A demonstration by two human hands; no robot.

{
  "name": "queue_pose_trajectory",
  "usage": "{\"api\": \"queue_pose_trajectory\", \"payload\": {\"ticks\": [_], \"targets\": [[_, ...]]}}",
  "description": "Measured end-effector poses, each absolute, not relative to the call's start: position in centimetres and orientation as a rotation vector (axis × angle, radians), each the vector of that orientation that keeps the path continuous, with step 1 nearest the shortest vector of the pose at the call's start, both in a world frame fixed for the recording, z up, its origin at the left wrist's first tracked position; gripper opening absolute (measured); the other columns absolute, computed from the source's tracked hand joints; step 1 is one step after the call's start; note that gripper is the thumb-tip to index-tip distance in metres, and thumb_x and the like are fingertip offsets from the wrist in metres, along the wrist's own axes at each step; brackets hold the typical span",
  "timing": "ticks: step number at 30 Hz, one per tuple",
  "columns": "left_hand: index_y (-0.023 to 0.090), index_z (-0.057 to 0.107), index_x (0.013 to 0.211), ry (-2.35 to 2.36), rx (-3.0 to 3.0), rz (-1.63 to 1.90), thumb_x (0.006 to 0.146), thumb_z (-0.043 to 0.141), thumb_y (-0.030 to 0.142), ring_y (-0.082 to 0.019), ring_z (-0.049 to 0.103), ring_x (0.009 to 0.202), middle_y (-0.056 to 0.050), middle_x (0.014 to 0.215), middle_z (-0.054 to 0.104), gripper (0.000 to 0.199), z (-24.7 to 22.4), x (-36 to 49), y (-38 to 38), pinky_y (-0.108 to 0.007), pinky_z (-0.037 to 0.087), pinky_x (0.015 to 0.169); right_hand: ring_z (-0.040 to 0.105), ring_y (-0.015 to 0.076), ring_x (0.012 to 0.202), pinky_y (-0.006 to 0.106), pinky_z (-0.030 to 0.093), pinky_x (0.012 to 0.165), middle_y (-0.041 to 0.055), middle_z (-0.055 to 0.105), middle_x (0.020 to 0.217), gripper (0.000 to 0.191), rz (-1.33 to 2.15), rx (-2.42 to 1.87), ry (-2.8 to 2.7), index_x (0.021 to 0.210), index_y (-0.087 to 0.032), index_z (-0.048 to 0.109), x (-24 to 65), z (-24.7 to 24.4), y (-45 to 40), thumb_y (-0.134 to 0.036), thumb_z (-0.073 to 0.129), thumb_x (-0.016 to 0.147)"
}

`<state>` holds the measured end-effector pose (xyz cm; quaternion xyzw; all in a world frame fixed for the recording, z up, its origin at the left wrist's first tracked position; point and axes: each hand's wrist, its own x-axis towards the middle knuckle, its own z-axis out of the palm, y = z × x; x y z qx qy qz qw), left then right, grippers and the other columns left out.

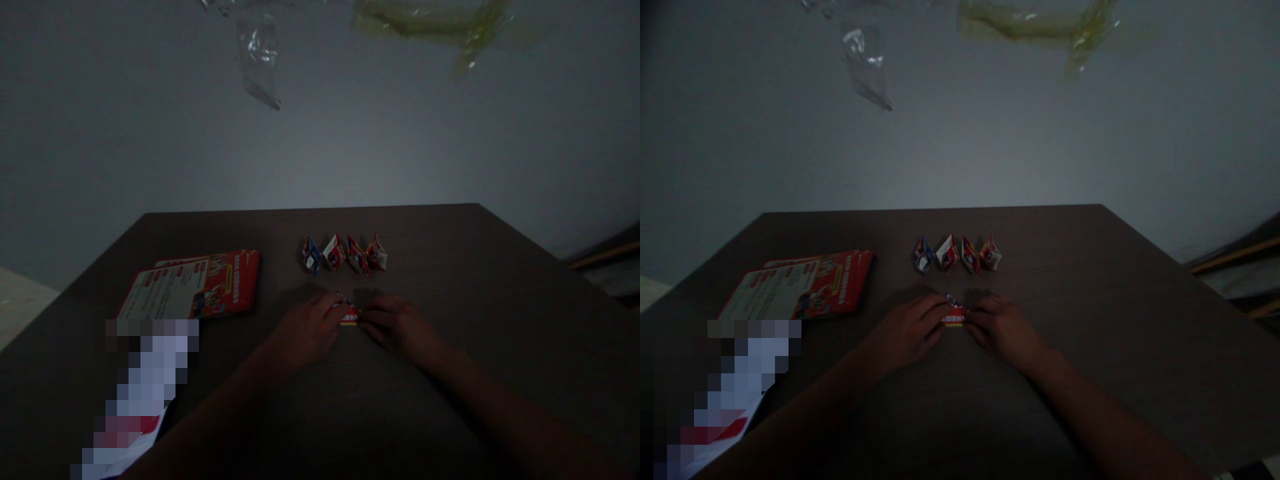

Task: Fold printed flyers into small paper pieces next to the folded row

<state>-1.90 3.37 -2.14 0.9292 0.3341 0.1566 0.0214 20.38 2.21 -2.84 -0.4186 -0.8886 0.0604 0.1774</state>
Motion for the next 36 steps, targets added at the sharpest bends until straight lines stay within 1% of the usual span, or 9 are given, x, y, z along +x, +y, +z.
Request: {"api": "queue_pose_trajectory", "payload": {"ticks": [6, 11, 15, 19, 23, 27, 32, 36], "targets": [[0.018, 0.049, 0.119, 1.005, 2.895, 0.482, 0.084, 0.050, 0.017, -0.022, 0.057, 0.099, -0.009, 0.118, 0.056, 0.035, -2.09, -2.12, 3.58, -0.035, 0.053, 0.078, 0.059, 0.0192, 0.084, 0.033, 0.047, 0.077, 0.0065, 0.065, 0.092, 0.018, 0.160, -1.170, -2.498, 0.099, -0.021, 0.068, 20.54, -3.11, 2.28, -0.027, 0.056, 0.086], [0.018, 0.052, 0.114, 0.978, 2.822, 0.557, 0.084, 0.051, 0.016, -0.019, 0.059, 0.095, -0.008, 0.114, 0.058, 0.031, -2.01, -2.20, 3.77, -0.031, 0.051, 0.078, 0.059, 0.0184, 0.084, 0.033, 0.046, 0.077, 0.0058, 0.065, 0.092, 0.018, 0.185, -1.177, -2.484, 0.099, -0.022, 0.068, 20.47, -3.14, 2.36, -0.027, 0.056, 0.086], [0.018, 0.055, 0.107, 1.004, 2.785, 0.591, 0.086, 0.048, 0.018, -0.018, 0.060, 0.089, -0.007, 0.104, 0.062, 0.022, -2.07, -2.21, 3.93, -0.031, 0.050, 0.076, 0.059, 0.0181, 0.083, 0.032, 0.046, 0.076, 0.0061, 0.065, 0.092, 0.018, 0.204, -1.154, -2.454, 0.098, -0.022, 0.068, 20.52, -3.28, 2.48, -0.028, 0.055, 0.087], [0.018, 0.056, 0.105, 1.028, 2.786, 0.577, 0.087, 0.048, 0.020, -0.019, 0.060, 0.086, -0.006, 0.097, 0.064, 0.020, -2.15, -2.16, 4.02, -0.031, 0.049, 0.075, 0.060, 0.0181, 0.083, 0.032, 0.047, 0.077, 0.0062, 0.066, 0.090, 0.017, 0.210, -1.164, -2.418, 0.097, -0.021, 0.068, 20.54, -3.28, 2.47, -0.028, 0.056, 0.086], [0.018, 0.056, 0.107, 1.039, 2.773, 0.569, 0.088, 0.046, 0.020, -0.018, 0.060, 0.085, -0.006, 0.096, 0.065, 0.021, -2.06, -2.15, 4.02, -0.030, 0.048, 0.075, 0.061, 0.0183, 0.083, 0.033, 0.048, 0.077, 0.0067, 0.066, 0.091, 0.017, 0.211, -1.175, -2.409, 0.097, -0.021, 0.067, 20.32, -3.03, 2.44, -0.028, 0.055, 0.087], [0.018, 0.056, 0.104, 1.054, 2.742, 0.656, 0.087, 0.048, 0.019, -0.017, 0.061, 0.084, -0.006, 0.096, 0.065, 0.019, -2.03, -2.14, 4.06, -0.030, 0.049, 0.074, 0.061, 0.0186, 0.084, 0.033, 0.048, 0.078, 0.0067, 0.067, 0.090, 0.017, 0.205, -1.175, -2.397, 0.097, -0.020, 0.066, 20.10, -2.83, 2.42, -0.026, 0.053, 0.088], [0.017, 0.056, 0.106, 1.093, 2.694, 0.691, 0.085, 0.050, 0.020, -0.018, 0.060, 0.089, -0.007, 0.099, 0.064, 0.022, -2.04, -2.05, 4.06, -0.032, 0.050, 0.077, 0.060, 0.0191, 0.085, 0.034, 0.048, 0.079, 0.0071, 0.066, 0.093, 0.019, 0.225, -1.183, -2.392, 0.102, -0.019, 0.064, 20.12, -3.01, 2.43, -0.026, 0.053, 0.088], [0.017, 0.056, 0.106, 1.091, 2.673, 0.719, 0.084, 0.051, 0.019, -0.019, 0.059, 0.094, -0.007, 0.105, 0.062, 0.023, -2.04, -1.86, 3.96, -0.033, 0.050, 0.081, 0.060, 0.0195, 0.084, 0.034, 0.048, 0.078, 0.0078, 0.066, 0.092, 0.019, 0.208, -1.189, -2.388, 0.101, -0.018, 0.064, 20.16, -3.14, 2.43, -0.027, 0.053, 0.088]]}}
